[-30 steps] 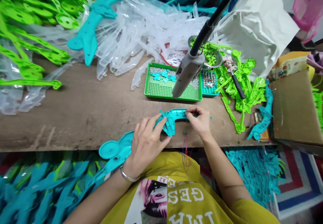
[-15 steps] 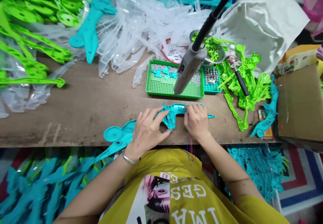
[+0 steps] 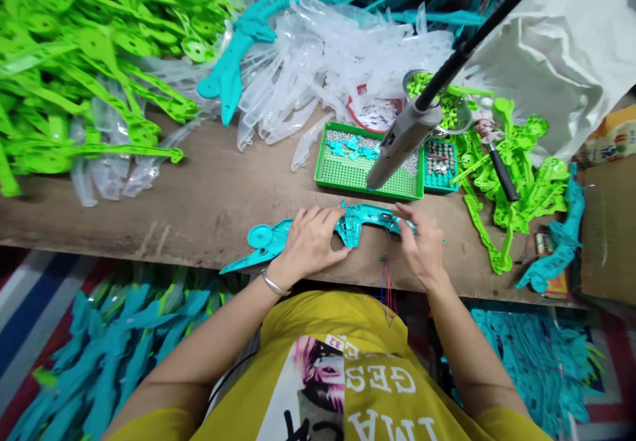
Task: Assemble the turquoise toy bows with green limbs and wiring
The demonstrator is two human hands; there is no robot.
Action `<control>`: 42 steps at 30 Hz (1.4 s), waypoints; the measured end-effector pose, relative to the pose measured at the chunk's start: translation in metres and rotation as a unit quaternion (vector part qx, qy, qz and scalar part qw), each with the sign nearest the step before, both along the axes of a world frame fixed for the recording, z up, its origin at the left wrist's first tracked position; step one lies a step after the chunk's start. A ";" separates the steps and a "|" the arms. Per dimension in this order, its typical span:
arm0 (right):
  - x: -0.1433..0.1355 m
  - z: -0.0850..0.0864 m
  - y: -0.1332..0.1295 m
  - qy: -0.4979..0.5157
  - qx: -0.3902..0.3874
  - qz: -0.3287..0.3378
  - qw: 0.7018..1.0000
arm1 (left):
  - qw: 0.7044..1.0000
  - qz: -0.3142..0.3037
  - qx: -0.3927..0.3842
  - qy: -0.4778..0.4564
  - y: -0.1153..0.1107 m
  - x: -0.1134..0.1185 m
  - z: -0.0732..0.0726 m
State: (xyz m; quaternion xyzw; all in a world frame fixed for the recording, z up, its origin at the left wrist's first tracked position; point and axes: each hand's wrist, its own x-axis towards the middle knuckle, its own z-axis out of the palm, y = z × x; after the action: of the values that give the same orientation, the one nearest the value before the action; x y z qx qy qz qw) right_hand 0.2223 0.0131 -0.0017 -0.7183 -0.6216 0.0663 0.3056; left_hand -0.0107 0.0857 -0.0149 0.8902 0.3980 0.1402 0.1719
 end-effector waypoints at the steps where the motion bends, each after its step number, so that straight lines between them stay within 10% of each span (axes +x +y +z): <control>1: 0.009 0.001 -0.004 0.030 0.033 -0.024 0.999 | 1.000 -0.005 0.000 0.007 0.001 -0.001 0.001; 4: 0.025 -0.001 -0.026 0.059 0.097 -0.069 0.991 | 1.000 -0.023 -0.004 0.007 0.004 -0.002 0.003; 10: 0.011 -0.020 -0.067 0.127 -0.015 0.022 0.991 | 0.997 -0.044 0.018 -0.053 -0.008 0.000 0.005; 22: -0.002 -0.023 -0.055 0.249 -0.027 0.053 0.967 | 0.973 -0.008 -0.133 -0.187 -0.059 0.038 0.002; 33: 0.012 -0.012 -0.038 0.161 0.150 0.127 0.967 | 0.822 0.047 -0.460 -0.331 -0.030 0.070 0.017; 42: 0.007 0.001 -0.034 0.249 0.110 0.112 0.956 | 0.761 0.060 -0.529 -0.371 -0.028 0.074 0.014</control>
State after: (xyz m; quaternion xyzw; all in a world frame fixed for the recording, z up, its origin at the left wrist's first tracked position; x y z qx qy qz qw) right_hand 0.2290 -0.0207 -0.0010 -0.5668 -0.6056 0.2082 0.5182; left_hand 0.0631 0.0576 -0.0004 0.5102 0.3671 0.2364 0.7410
